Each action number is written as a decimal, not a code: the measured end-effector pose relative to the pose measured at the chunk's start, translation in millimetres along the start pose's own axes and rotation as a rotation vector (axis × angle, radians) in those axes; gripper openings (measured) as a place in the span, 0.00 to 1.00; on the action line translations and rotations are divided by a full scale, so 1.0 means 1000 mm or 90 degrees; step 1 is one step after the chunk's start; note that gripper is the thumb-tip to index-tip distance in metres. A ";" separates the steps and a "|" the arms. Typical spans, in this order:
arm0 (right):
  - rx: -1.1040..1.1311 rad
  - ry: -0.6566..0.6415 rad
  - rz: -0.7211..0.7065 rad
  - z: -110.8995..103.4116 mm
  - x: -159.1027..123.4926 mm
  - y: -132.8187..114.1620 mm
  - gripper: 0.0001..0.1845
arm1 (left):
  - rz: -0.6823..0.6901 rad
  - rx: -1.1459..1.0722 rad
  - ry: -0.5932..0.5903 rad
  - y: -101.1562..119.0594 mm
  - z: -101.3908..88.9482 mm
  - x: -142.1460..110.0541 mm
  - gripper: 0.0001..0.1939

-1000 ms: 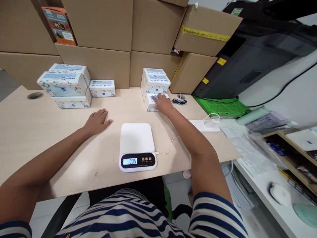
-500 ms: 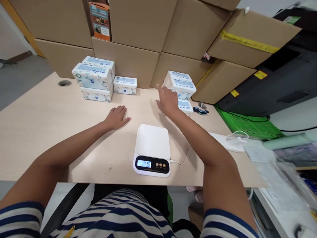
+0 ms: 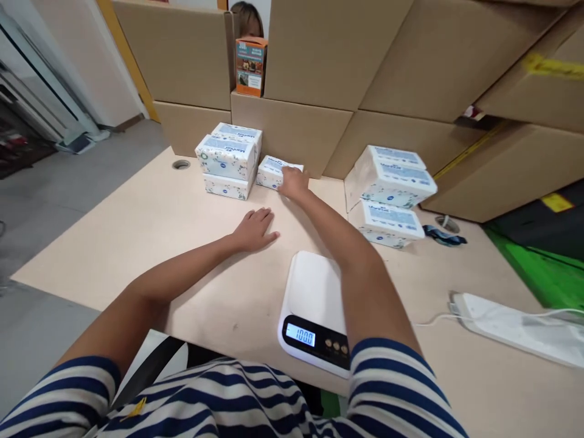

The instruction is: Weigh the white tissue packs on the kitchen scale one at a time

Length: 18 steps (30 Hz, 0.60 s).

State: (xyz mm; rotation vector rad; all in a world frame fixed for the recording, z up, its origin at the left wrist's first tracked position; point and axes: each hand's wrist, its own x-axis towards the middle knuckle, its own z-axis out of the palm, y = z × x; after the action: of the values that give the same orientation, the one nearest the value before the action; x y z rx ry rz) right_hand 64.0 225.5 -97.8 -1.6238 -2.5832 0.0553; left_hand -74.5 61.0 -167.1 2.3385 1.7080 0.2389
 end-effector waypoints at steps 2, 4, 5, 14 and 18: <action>0.007 0.000 0.009 0.001 -0.013 0.009 0.38 | -0.004 0.004 -0.005 0.001 -0.001 -0.001 0.40; 0.011 -0.006 0.004 -0.002 -0.020 0.017 0.39 | -0.014 0.010 -0.017 0.003 -0.004 -0.002 0.41; 0.013 -0.009 -0.001 -0.005 -0.021 0.019 0.43 | -0.018 0.013 -0.024 0.005 -0.006 -0.002 0.42; 0.089 -0.127 0.004 -0.019 0.015 0.045 0.80 | -0.010 0.031 -0.033 0.002 -0.016 0.004 0.40; 0.130 -0.007 -0.096 -0.050 -0.040 0.106 0.70 | 0.019 0.018 -0.011 -0.005 -0.013 0.015 0.42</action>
State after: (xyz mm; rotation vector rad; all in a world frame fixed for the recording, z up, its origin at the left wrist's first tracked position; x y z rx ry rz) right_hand 181.2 234.7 -58.6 -1.3600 -2.5999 0.3064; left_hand -77.8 77.5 -155.9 2.3796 1.6808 0.1999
